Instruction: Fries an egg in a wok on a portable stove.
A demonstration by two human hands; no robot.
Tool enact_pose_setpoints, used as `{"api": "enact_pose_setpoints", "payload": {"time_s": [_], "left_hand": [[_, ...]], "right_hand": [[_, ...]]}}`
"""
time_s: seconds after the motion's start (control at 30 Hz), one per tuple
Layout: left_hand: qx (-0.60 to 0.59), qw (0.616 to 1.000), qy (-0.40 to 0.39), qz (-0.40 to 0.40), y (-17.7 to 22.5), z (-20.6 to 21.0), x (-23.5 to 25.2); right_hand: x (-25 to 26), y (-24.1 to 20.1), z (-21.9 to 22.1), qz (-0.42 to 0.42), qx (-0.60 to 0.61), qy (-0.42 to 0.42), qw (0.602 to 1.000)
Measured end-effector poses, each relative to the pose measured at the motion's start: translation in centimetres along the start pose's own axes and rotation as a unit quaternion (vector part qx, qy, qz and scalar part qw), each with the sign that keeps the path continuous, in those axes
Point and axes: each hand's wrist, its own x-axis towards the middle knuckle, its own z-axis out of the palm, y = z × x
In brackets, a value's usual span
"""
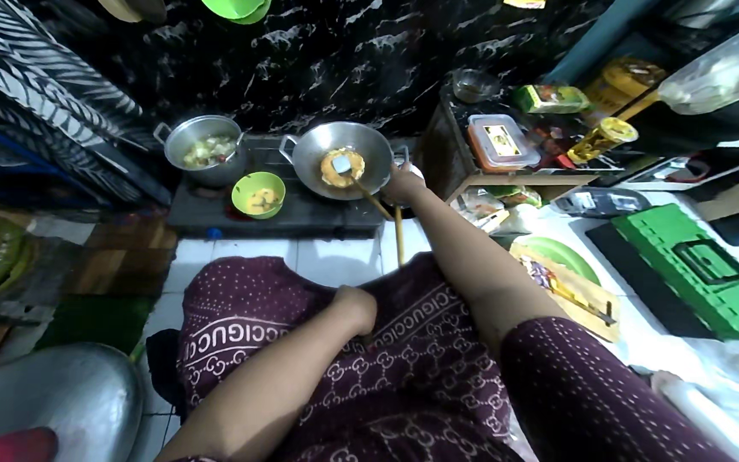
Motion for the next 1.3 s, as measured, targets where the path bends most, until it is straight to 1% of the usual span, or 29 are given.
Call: {"api": "enact_pose_setpoints", "payload": {"time_s": [0.13, 0.33, 0.37, 0.47, 0.57, 0.63, 0.73, 0.83, 0.97, 1.07, 1.17, 1.3], "left_hand": [[0.009, 1.0, -0.008, -0.002, 0.1, -0.2, 0.2], [0.008, 1.0, -0.009, 0.01, 0.0, 0.0, 0.6], [0.005, 1.0, -0.008, 0.009, 0.0, 0.0, 0.6], [0.003, 1.0, -0.01, 0.001, 0.1, -0.1, 0.7], [0.004, 1.0, -0.011, -0.002, 0.1, -0.4, 0.9], [0.002, 1.0, -0.01, 0.0, -0.1, -0.5, 0.9], [0.001, 1.0, -0.012, 0.003, -0.4, -0.6, 1.1], [0.01, 1.0, -0.015, 0.003, -0.4, -0.7, 1.3], [0.005, 1.0, -0.018, 0.007, -0.6, -0.7, 1.2], [0.012, 1.0, -0.023, 0.006, -0.8, -0.8, 1.3], [0.016, 1.0, -0.025, 0.006, -0.8, -0.9, 1.4], [0.017, 0.999, -0.028, 0.007, -0.9, -1.2, 1.3]], "right_hand": [[-0.1, -0.6, 0.9, -0.004, -0.043, -0.011, 0.999], [-0.1, -2.1, 3.6, -0.01, -0.096, -0.086, 0.992], [0.2, -2.2, 4.3, -0.008, -0.098, -0.089, 0.991], [0.1, -2.4, 5.6, 0.013, -0.065, -0.109, 0.992], [0.4, -2.2, 6.2, 0.039, -0.005, -0.128, 0.991], [1.0, -2.5, 5.8, 0.049, 0.032, -0.122, 0.991], [1.3, -2.8, 4.1, 0.052, 0.091, -0.078, 0.991], [1.4, -3.5, 1.9, 0.052, 0.049, -0.028, 0.997], [1.7, -3.9, 1.0, 0.039, 0.014, 0.026, 0.999], [1.3, -4.4, 0.0, 0.034, -0.002, 0.01, 0.999], [0.6, -4.6, -1.2, 0.012, -0.012, -0.038, 0.999], [1.5, -4.7, -0.6, -0.002, -0.013, -0.06, 0.998]]}}
